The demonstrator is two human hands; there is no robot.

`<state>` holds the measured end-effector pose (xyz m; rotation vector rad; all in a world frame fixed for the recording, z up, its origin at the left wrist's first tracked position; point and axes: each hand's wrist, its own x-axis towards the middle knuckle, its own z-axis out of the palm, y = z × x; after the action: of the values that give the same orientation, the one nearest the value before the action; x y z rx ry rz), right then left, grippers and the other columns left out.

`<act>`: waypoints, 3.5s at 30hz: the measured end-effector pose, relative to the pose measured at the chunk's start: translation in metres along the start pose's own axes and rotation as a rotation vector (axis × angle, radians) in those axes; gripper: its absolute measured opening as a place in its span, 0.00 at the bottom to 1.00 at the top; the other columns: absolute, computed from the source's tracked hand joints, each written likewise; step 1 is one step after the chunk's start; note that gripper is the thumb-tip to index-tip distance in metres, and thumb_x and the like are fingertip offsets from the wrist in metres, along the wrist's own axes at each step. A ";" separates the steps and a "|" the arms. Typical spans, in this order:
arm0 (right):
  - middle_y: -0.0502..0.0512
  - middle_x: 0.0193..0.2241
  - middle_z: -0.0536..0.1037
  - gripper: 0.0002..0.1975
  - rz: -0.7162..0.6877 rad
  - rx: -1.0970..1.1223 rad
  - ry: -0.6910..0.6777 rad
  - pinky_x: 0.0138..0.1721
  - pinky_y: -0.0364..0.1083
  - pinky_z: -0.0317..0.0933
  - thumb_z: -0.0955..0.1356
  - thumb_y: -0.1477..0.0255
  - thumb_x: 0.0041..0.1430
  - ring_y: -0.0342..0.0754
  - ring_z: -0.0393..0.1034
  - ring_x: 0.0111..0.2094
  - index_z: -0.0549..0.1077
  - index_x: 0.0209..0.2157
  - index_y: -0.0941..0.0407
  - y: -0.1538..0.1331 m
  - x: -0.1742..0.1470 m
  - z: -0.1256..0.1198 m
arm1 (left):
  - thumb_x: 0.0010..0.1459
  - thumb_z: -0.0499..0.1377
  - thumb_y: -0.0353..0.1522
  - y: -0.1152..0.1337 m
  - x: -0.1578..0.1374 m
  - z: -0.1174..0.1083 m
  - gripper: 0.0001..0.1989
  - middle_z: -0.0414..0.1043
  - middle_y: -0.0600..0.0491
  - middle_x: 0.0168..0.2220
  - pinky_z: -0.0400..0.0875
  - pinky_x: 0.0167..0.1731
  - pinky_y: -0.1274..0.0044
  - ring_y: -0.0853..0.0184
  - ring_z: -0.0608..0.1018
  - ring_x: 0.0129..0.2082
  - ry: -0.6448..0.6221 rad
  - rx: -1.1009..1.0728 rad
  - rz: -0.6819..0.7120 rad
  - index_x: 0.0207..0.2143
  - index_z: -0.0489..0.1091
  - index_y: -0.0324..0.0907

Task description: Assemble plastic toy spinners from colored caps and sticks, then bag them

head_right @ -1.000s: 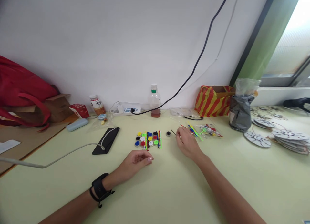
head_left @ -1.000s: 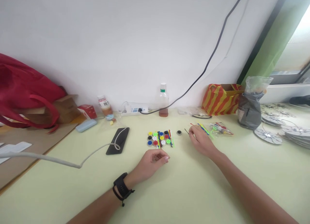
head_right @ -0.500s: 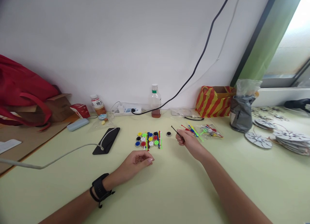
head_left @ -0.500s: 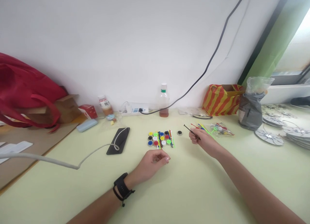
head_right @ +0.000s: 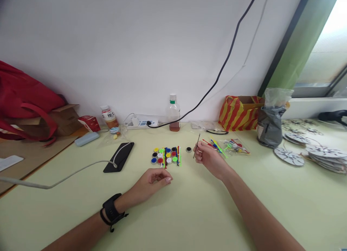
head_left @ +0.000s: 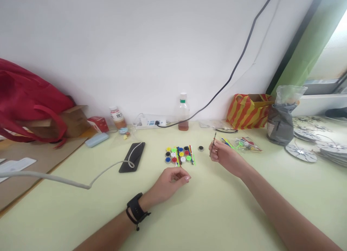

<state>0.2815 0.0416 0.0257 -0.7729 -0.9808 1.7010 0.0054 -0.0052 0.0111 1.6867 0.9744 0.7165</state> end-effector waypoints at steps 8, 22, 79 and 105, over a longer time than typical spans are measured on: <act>0.53 0.39 0.75 0.13 -0.032 -0.036 0.068 0.34 0.45 0.59 0.74 0.63 0.57 0.45 0.65 0.33 0.68 0.34 0.52 0.002 0.001 0.000 | 0.63 0.62 0.43 0.002 -0.001 0.000 0.15 0.77 0.49 0.36 0.68 0.39 0.74 0.64 0.75 0.37 -0.001 0.004 -0.005 0.35 0.78 0.40; 0.53 0.34 0.69 0.11 -0.018 -0.021 0.048 0.32 0.46 0.59 0.70 0.62 0.59 0.45 0.59 0.29 0.67 0.33 0.52 0.000 0.001 0.001 | 0.62 0.62 0.43 0.002 -0.001 0.000 0.15 0.78 0.49 0.36 0.69 0.40 0.73 0.63 0.75 0.37 -0.005 0.020 -0.001 0.35 0.78 0.40; 0.46 0.25 0.51 0.14 0.147 0.173 -0.177 0.24 0.43 0.39 0.69 0.68 0.64 0.41 0.39 0.23 0.62 0.27 0.56 -0.001 -0.008 0.009 | 0.64 0.61 0.40 0.001 0.000 -0.001 0.13 0.77 0.50 0.37 0.67 0.40 0.75 0.65 0.74 0.37 -0.030 0.043 -0.005 0.37 0.77 0.39; 0.41 0.18 0.46 0.25 0.152 -0.057 -0.112 0.22 0.44 0.34 0.68 0.63 0.65 0.39 0.35 0.20 0.54 0.19 0.54 0.005 -0.007 0.004 | 0.63 0.61 0.42 0.003 -0.001 -0.001 0.14 0.77 0.49 0.37 0.69 0.41 0.74 0.64 0.75 0.38 -0.028 0.061 0.003 0.36 0.78 0.40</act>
<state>0.2776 0.0333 0.0235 -0.8133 -1.0747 1.8707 0.0049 -0.0057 0.0138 1.7471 0.9834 0.6690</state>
